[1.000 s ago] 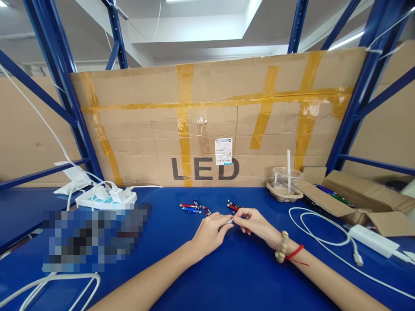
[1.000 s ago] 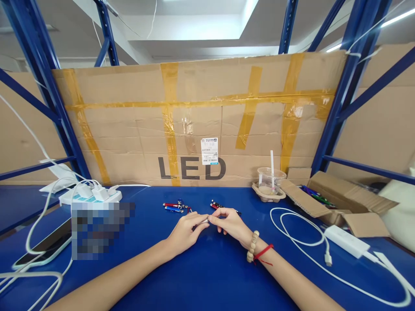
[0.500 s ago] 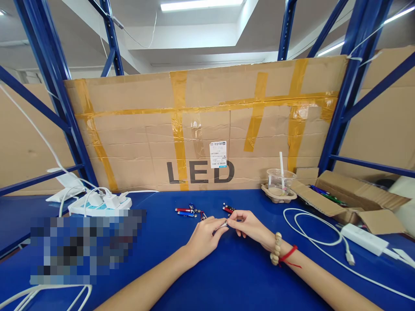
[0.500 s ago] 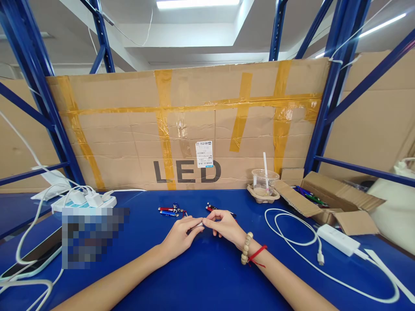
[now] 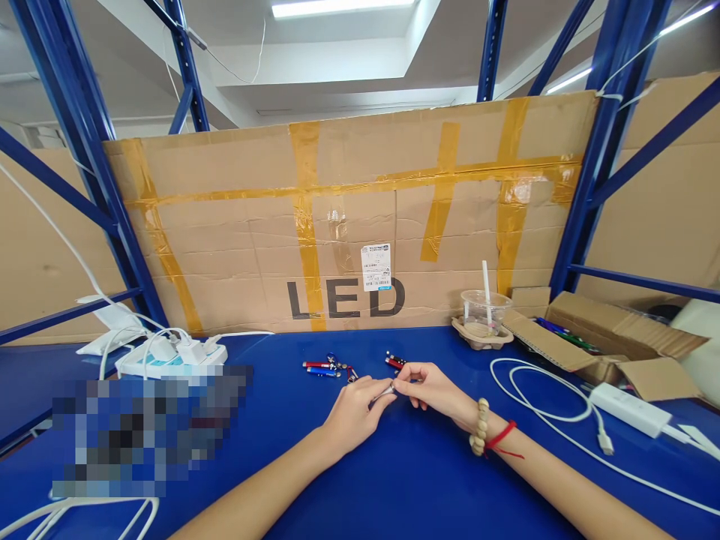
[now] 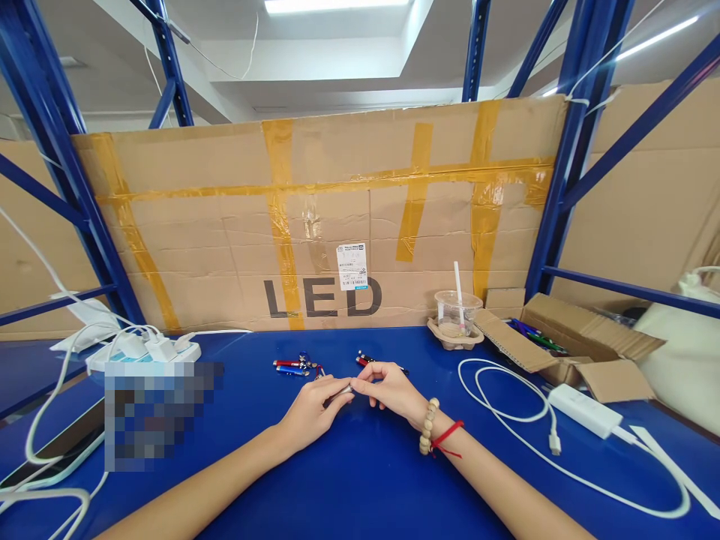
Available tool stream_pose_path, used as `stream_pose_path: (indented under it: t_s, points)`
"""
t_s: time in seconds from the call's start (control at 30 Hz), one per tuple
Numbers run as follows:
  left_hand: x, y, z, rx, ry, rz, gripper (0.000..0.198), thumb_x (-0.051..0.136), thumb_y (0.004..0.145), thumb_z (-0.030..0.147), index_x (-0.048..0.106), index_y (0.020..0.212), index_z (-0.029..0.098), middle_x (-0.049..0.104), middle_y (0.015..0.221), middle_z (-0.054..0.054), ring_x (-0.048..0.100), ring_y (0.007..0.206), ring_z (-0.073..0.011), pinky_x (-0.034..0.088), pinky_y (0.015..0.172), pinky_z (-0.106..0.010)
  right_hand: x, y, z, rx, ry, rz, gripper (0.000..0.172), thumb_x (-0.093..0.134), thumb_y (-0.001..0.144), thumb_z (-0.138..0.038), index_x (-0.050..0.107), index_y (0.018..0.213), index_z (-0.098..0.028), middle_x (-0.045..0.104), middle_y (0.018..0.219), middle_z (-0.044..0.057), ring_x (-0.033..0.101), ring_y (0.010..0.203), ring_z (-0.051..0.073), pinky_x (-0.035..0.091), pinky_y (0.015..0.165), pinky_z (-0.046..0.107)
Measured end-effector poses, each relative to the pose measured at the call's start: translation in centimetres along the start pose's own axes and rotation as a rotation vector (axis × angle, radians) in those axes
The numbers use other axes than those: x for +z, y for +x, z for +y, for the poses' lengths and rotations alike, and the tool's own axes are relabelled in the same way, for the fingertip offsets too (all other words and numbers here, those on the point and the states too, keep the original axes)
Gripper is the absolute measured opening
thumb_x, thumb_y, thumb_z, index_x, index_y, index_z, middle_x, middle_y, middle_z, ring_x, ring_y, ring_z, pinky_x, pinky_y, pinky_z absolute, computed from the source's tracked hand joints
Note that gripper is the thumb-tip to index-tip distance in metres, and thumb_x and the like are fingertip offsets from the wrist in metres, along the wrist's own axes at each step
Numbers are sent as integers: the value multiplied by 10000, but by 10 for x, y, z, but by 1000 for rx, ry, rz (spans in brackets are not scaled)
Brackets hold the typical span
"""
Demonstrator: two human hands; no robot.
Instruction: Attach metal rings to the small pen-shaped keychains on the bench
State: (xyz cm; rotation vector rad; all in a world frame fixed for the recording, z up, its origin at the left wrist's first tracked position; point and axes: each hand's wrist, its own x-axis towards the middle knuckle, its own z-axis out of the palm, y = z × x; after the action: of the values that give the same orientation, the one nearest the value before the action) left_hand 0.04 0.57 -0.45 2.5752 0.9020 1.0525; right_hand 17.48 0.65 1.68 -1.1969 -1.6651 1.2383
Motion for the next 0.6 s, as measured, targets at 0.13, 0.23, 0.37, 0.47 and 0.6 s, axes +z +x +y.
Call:
stream_pose_path:
  t_s: [0.13,0.23,0.37,0.47,0.6]
  points:
    - [1,-1,0,-4,40,19,263,363,885,291,594,950,183,564,779,-7,456,700,-99,358,658,-224,-1,-1,-1,-11,3,15,497,633,593,-505,513,732,-44,449,549,8,386,464,25,294,416,146]
    - [0,0,3,-29,51,9,263,342,891,286,572,961,179,569,799,0,482,729,-98,366,672,-223,0,-2,1,-36,21,23,500,624,604,-521,504,734,-53,453,568,12,386,470,26,294,419,148]
    - [-1,1,6,-78,77,-1,245,331,891,285,549,927,179,565,786,16,496,720,-95,370,665,-222,1,0,3,-59,21,29,508,593,632,-548,475,750,-68,438,557,3,382,461,28,299,417,151]
    - [-1,1,7,-93,87,-17,256,324,892,295,542,961,180,567,789,7,500,720,-99,371,669,-221,1,2,4,-59,-5,25,517,592,625,-555,489,757,-67,452,571,12,391,463,32,308,413,153]
    - [-1,1,7,-117,126,-42,284,309,897,316,547,971,180,567,790,1,497,717,-104,366,666,-228,-1,1,1,-39,-40,21,517,594,620,-554,515,759,-63,452,543,14,384,448,30,314,411,153]
